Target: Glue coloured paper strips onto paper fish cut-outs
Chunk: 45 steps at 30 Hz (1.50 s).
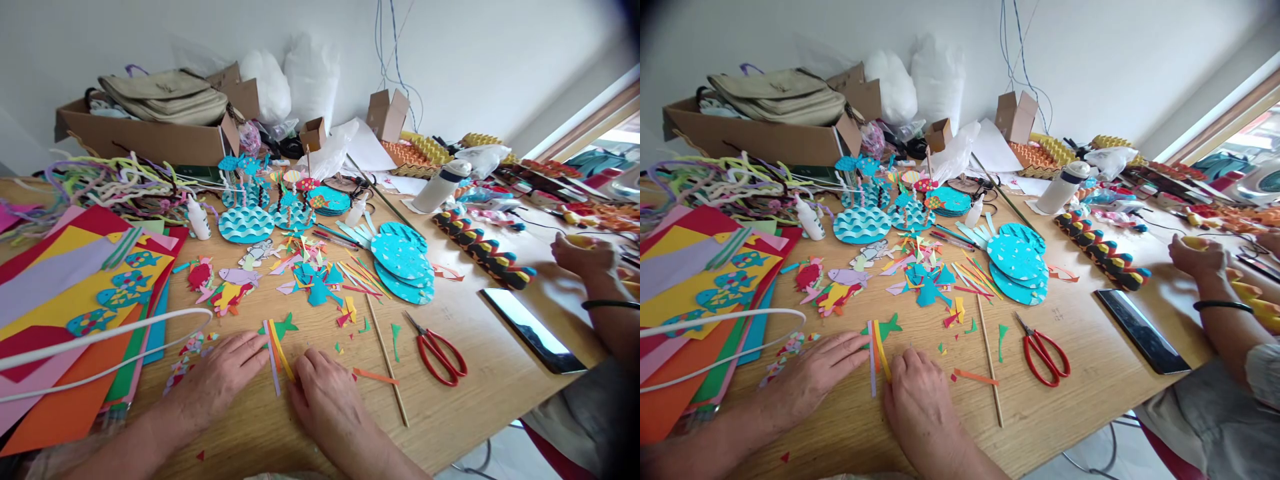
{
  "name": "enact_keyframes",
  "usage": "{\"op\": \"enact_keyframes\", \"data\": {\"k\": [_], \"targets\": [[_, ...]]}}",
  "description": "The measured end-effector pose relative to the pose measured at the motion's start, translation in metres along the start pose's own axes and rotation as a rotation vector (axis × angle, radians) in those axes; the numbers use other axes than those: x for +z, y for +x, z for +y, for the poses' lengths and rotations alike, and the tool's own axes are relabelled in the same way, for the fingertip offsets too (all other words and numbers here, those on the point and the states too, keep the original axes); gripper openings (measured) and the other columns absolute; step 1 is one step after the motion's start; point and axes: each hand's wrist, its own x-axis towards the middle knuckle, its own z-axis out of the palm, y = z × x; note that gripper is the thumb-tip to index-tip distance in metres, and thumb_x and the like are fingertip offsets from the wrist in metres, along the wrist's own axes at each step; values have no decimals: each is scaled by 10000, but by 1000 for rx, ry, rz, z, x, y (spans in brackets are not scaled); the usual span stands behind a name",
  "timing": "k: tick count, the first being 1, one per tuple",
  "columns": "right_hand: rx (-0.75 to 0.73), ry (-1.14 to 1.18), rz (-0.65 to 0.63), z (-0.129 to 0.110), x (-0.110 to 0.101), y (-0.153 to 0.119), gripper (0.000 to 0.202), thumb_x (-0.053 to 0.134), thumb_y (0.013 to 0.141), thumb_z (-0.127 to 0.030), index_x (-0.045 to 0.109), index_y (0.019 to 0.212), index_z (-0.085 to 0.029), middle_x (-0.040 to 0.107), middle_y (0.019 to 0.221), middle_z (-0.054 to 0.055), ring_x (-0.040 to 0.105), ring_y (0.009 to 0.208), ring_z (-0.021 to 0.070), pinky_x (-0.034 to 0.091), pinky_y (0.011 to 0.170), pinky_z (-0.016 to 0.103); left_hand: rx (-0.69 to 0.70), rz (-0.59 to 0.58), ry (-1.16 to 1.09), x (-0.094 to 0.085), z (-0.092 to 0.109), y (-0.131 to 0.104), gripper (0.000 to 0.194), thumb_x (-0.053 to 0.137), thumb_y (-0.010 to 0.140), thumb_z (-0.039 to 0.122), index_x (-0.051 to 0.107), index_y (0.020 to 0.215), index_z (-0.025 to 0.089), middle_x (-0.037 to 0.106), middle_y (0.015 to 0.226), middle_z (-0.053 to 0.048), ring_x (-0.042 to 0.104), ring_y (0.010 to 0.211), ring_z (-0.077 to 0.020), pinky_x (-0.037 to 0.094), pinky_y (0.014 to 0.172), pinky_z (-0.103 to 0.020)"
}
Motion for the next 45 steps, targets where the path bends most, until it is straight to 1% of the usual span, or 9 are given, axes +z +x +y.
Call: {"op": "enact_keyframes", "data": {"k": [8, 12, 16, 20, 26, 32, 36, 41, 45], "targets": [[77, -69, -65, -5, 0, 1, 132, 494, 741, -79, 581, 752, -177, 630, 737, 46, 609, 652, 195, 360, 517, 264, 14, -32, 18, 1, -1, -1, 453, 376, 786, 7, 484, 1173, 218, 509, 1236, -24, 420, 1136, -194, 400, 950, -351], [65, -86, -53, -5, 1, 3, 136, 490, 739, -72, 583, 747, -170, 630, 719, 52, 614, 636, 205, 350, 503, 270, 15, -40, 28, 1, 1, -1, 512, 376, 777, -15, 440, 1224, 227, 509, 1230, -21, 413, 1138, -192, 399, 946, -346], [58, -92, -43, -5, 3, 4, 138, 490, 732, -65, 583, 737, -166, 627, 706, 55, 614, 622, 205, 335, 492, 271, 21, -47, 43, 2, 2, -2, 508, 384, 788, -11, 428, 1232, 231, 497, 1235, -22, 396, 1145, -194, 385, 953, -353], [76, -79, -79, -6, -1, 4, 137, 482, 742, -64, 571, 746, -168, 627, 730, 48, 614, 644, 191, 330, 503, 253, 20, -48, 71, 3, 3, -2, 497, 383, 801, -7, 425, 1232, 236, 485, 1244, -18, 380, 1153, -190, 380, 953, -348], [141, -25, -58, -8, -5, 5, 62, 490, 778, -154, 544, 794, -180, 612, 779, 30, 612, 641, 177, 319, 485, 241, 32, -27, 99, 3, 3, -2, 452, 410, 812, 11, 453, 1213, 216, 509, 1216, -33, 400, 1132, -201, 397, 931, -353], [149, -39, -36, -9, -3, 15, 106, 443, 834, -199, 542, 799, -178, 611, 748, 34, 616, 617, 178, 319, 470, 246, 48, 22, 120, 5, 4, -1, 391, 415, 831, 29, 477, 1184, 184, 502, 1223, -48, 401, 1126, -208, 404, 924, -354], [145, -56, -44, -8, -3, 19, 126, 423, 828, -167, 547, 808, -165, 620, 752, 48, 624, 623, 193, 328, 467, 254, 61, 30, 135, 3, 5, 1, 352, 388, 851, 40, 497, 1158, 175, 522, 1201, -52, 425, 1106, -204, 426, 904, -347], [137, -74, -85, -6, -4, 22, 151, 419, 789, -104, 555, 831, -153, 636, 774, 67, 624, 618, 194, 347, 475, 247, 57, 12, 163, 2, 5, 0, 388, 360, 849, 24, 476, 1185, 179, 509, 1221, -52, 420, 1119, -208, 435, 903, -353], [142, -71, -116, -6, -5, 25, 162, 418, 774, -98, 559, 837, -146, 645, 784, 82, 630, 634, 197, 365, 488, 237, 58, 12, 170, 4, 6, -1, 404, 366, 831, 5, 477, 1180, 175, 508, 1220, -50, 424, 1115, -208, 439, 901, -351]]}}
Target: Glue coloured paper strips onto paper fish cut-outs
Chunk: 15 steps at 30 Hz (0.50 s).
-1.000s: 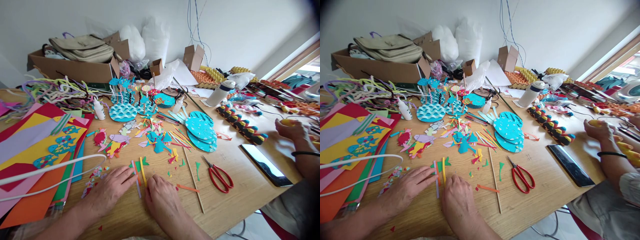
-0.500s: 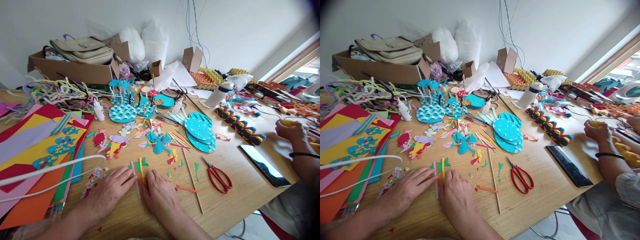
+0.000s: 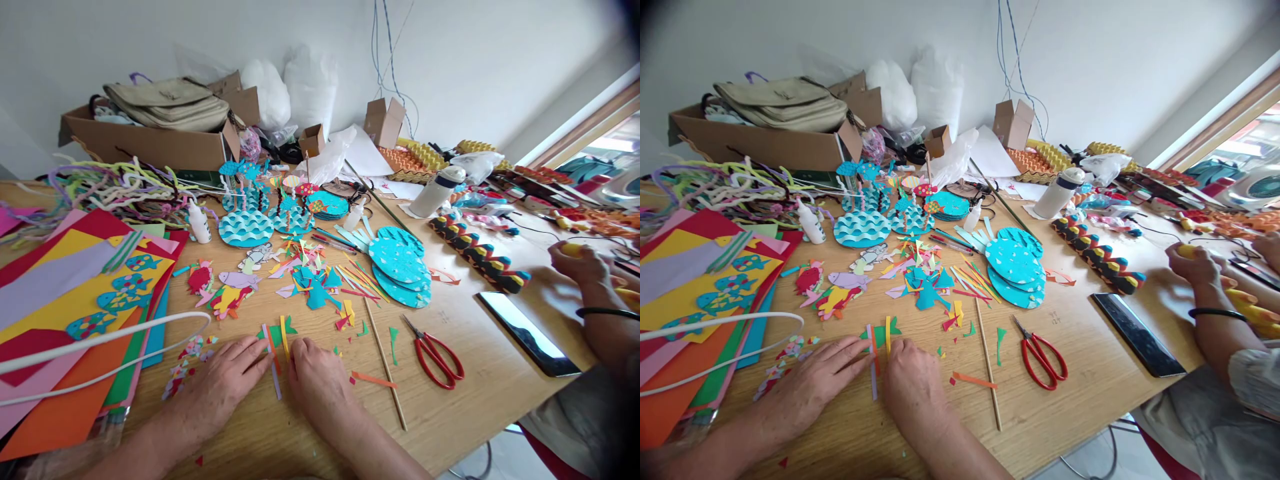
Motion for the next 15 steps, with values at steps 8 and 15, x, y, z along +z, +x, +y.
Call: {"op": "enact_keyframes", "data": {"k": [8, 15], "targets": [[30, 65, 8, -2, -10, 3, 162, 421, 832, -227, 564, 856, -153, 642, 818, 77, 643, 667, 212, 403, 510, 253, -36, -2, -4, 4, 1, -2, 467, 363, 813, -6, 450, 1220, 204, 489, 1244, -35, 418, 1121, -206, 437, 907, -354], [40, 6, -34, -9, -12, 11, 196, 384, 848, -144, 579, 867, -134, 649, 804, 94, 653, 687, 229, 428, 531, 268, -53, -17, -9, 7, 2, -4, 525, 357, 797, -24, 412, 1262, 213, 470, 1271, -34, 409, 1140, -204, 434, 917, -354]]}}
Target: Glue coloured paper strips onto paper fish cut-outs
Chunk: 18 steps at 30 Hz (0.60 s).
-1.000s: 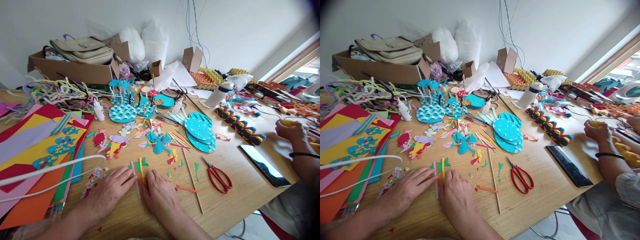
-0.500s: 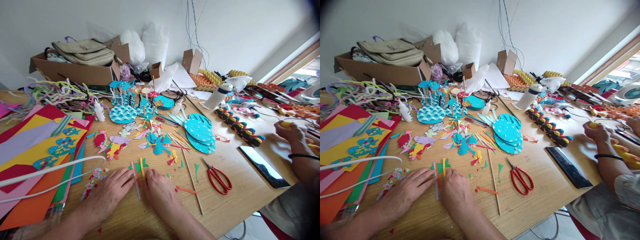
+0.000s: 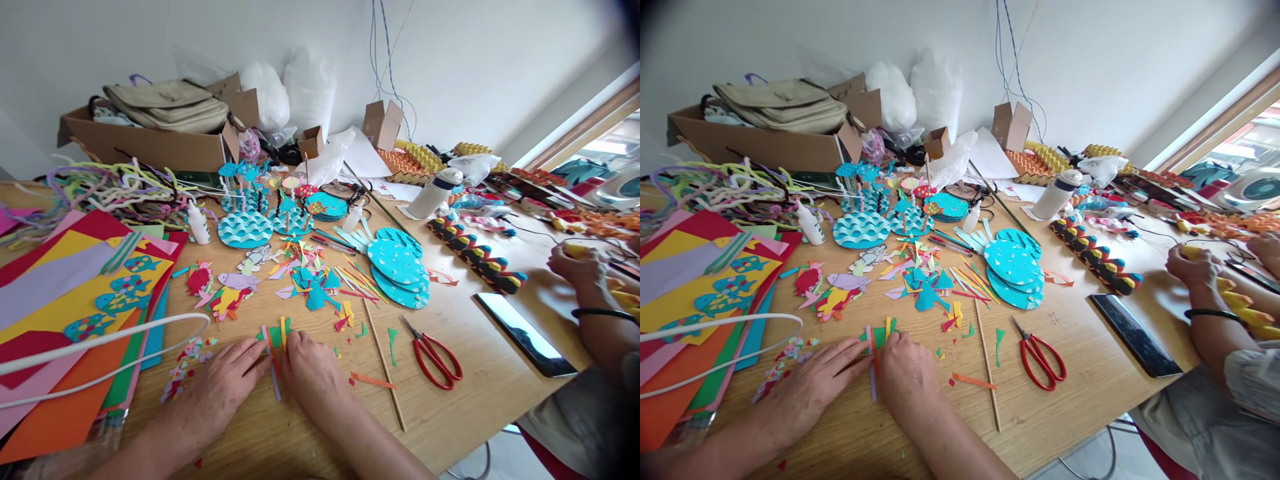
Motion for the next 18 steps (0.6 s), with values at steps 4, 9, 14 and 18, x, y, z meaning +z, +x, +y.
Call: {"op": "enact_keyframes", "data": {"k": [4, 9, 14, 18], "targets": [[-1, -18, -1, 0, 4, 2, 192, 389, 838, -126, 579, 857, -124, 648, 782, 107, 653, 673, 232, 428, 513, 265, -23, 11, -9, -1, 2, -1, 545, 355, 795, -28, 408, 1267, 240, 470, 1275, -21, 410, 1145, -197, 431, 922, -352], [-9, 10, 7, 2, 3, 1, 191, 388, 832, -106, 577, 859, -118, 652, 788, 108, 649, 676, 231, 418, 523, 274, -36, 42, -16, -2, 3, -1, 555, 342, 793, -39, 417, 1262, 249, 479, 1270, -19, 423, 1141, -185, 435, 916, -332], [-3, 31, 40, 7, -4, 0, 184, 401, 826, -92, 579, 864, -121, 654, 793, 92, 639, 669, 206, 373, 508, 251, -20, 49, 0, -1, 3, -1, 515, 317, 818, -17, 431, 1247, 244, 494, 1254, -14, 427, 1131, -185, 445, 902, -333], [-17, 31, 80, 14, -7, -3, 173, 407, 834, -98, 576, 834, -134, 649, 774, 78, 624, 643, 178, 329, 487, 238, -24, 59, -21, -2, 3, -2, 520, 302, 820, -20, 442, 1229, 269, 496, 1245, 8, 416, 1139, -170, 434, 914, -323]]}}
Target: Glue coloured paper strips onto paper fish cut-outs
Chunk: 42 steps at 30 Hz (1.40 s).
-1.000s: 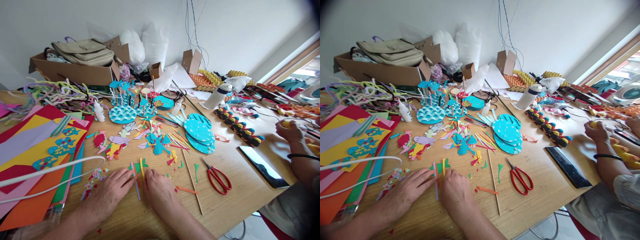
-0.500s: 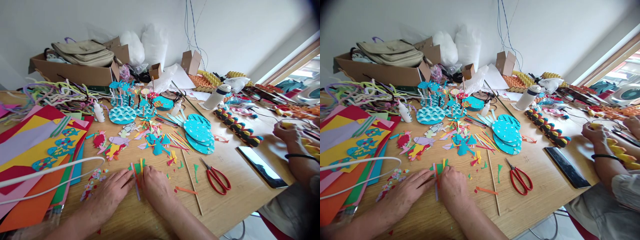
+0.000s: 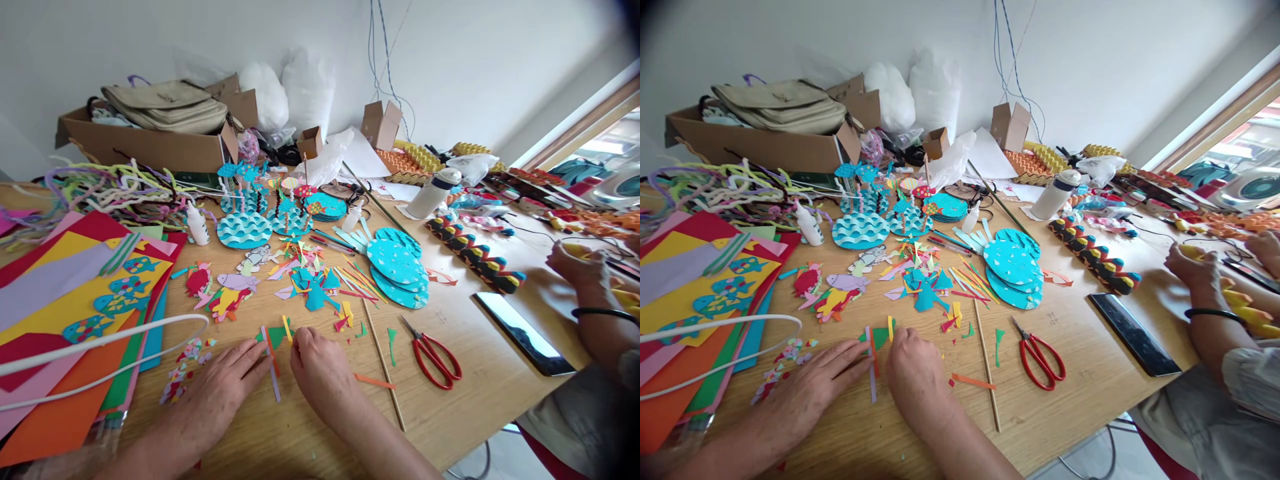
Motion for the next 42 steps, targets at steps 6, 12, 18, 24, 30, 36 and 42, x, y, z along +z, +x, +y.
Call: {"op": "enact_keyframes", "data": {"k": [6, 12, 18, 24, 30, 36, 42], "targets": [[-4, 52, 31, 11, -5, -11, 158, 425, 834, -102, 571, 792, -148, 634, 743, 46, 613, 660, 144, 322, 507, 231, -20, -22, -52, -4, 1, 2, 514, 295, 822, -24, 441, 1221, 264, 485, 1262, 13, 410, 1152, -144, 422, 933, -307], [-38, 5, 1, 7, 2, -15, 143, 430, 831, -92, 558, 804, -149, 633, 744, 48, 618, 640, 147, 328, 496, 230, -24, -36, -32, -3, 1, 2, 485, 314, 837, 2, 445, 1219, 272, 491, 1263, 19, 426, 1148, -148, 430, 926, -305], [-164, -50, -3, -5, 10, -8, 123, 419, 841, -124, 538, 833, -152, 640, 774, 62, 629, 619, 189, 353, 469, 240, -23, -27, -2, 1, 0, -1, 535, 306, 817, -15, 410, 1255, 275, 484, 1275, 23, 414, 1163, -153, 420, 934, -309], [-171, -82, -49, -11, 11, -2, 129, 404, 839, -122, 530, 851, -146, 639, 784, 80, 638, 633, 209, 393, 468, 247, -18, 6, 21, 0, 1, -1, 557, 271, 788, -37, 418, 1252, 235, 501, 1258, -8, 422, 1149, -159, 432, 914, -308], [-204, -152, -43, -12, 16, -2, 154, 395, 818, -90, 538, 853, -135, 621, 758, 80, 631, 605, 200, 402, 451, 242, -7, -5, 28, -1, 0, -1, 535, 293, 786, -32, 439, 1233, 224, 512, 1247, -4, 427, 1144, -157, 429, 917, -298], [-206, -166, -44, -12, 17, -2, 158, 408, 797, -64, 542, 842, -134, 621, 754, 77, 631, 598, 199, 413, 457, 245, -54, -19, -26, 4, 1, -4, 540, 318, 795, -27, 419, 1254, 239, 483, 1275, 0, 399, 1173, -156, 403, 948, -302], [-202, -156, -33, -12, 17, -2, 149, 404, 811, -78, 538, 845, -134, 620, 751, 83, 631, 611, 193, 408, 461, 241, -17, -18, 9, 5, 0, -4, 537, 305, 788, -26, 418, 1253, 218, 484, 1277, -13, 407, 1168, -169, 424, 931, -316]]}}
